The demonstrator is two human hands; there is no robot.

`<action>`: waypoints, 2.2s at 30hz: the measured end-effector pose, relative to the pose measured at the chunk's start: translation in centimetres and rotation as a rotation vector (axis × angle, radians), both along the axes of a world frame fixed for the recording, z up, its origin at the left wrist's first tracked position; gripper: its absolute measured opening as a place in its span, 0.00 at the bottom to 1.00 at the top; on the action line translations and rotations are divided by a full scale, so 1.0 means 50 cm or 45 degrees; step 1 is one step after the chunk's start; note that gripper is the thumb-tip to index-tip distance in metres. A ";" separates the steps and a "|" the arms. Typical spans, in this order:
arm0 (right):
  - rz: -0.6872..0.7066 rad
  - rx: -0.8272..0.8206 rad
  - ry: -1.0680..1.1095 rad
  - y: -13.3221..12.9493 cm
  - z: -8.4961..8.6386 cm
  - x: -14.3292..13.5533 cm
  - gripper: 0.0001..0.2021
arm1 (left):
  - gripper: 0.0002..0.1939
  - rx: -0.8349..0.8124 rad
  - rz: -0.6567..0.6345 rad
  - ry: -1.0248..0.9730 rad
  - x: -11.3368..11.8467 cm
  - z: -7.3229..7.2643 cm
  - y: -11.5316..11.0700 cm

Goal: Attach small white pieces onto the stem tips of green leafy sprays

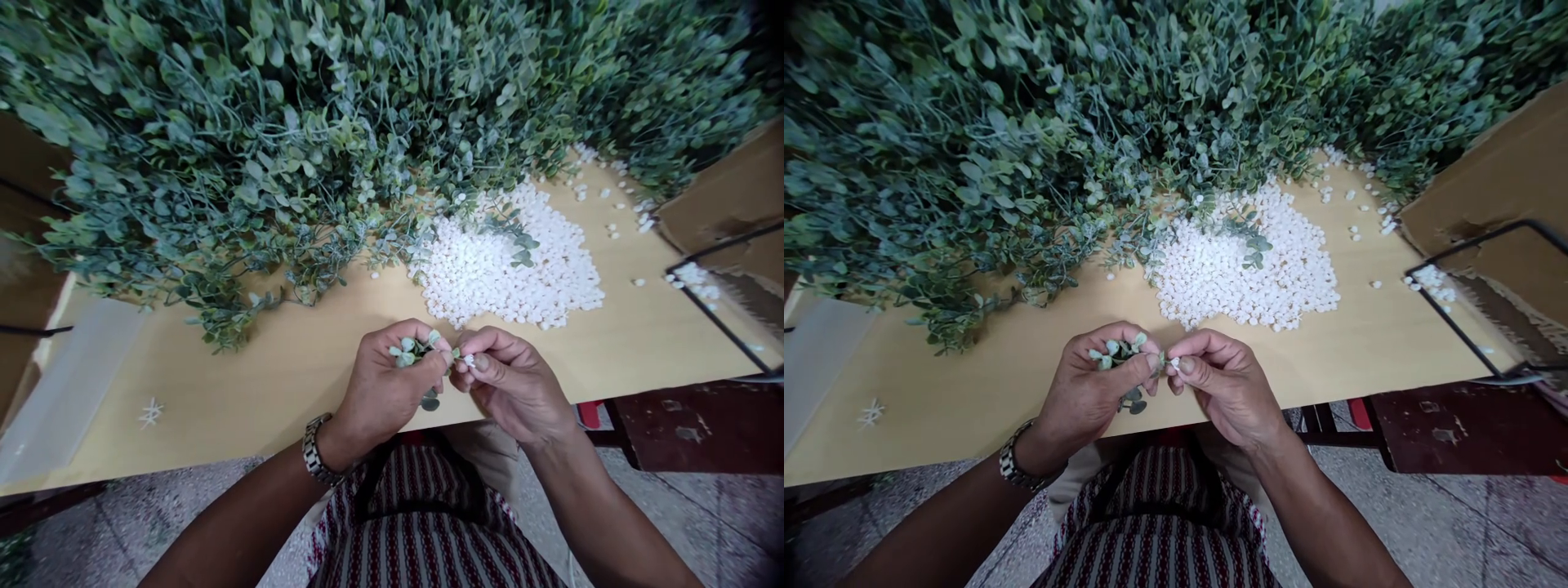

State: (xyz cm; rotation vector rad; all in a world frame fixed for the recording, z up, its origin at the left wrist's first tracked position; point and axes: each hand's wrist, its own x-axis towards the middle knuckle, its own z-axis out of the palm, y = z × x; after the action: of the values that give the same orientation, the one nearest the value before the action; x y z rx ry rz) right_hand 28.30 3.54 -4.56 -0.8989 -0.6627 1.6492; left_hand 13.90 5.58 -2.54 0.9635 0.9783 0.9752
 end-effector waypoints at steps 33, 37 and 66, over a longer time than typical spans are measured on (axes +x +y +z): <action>-0.048 0.181 -0.142 -0.001 -0.009 -0.007 0.03 | 0.05 0.270 -0.071 0.240 -0.006 0.005 -0.008; -0.082 0.226 -0.237 -0.004 -0.015 -0.008 0.03 | 0.05 0.258 -0.075 0.292 -0.002 0.003 -0.005; 0.095 1.116 -2.189 0.048 0.003 0.053 0.10 | 0.02 0.111 -0.077 0.365 -0.011 0.016 -0.002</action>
State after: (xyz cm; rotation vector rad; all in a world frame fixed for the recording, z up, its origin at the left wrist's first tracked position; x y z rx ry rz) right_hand 30.94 5.95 -4.42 -1.4142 -2.2862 0.0856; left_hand 13.34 5.50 -1.75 1.2228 1.1444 0.8485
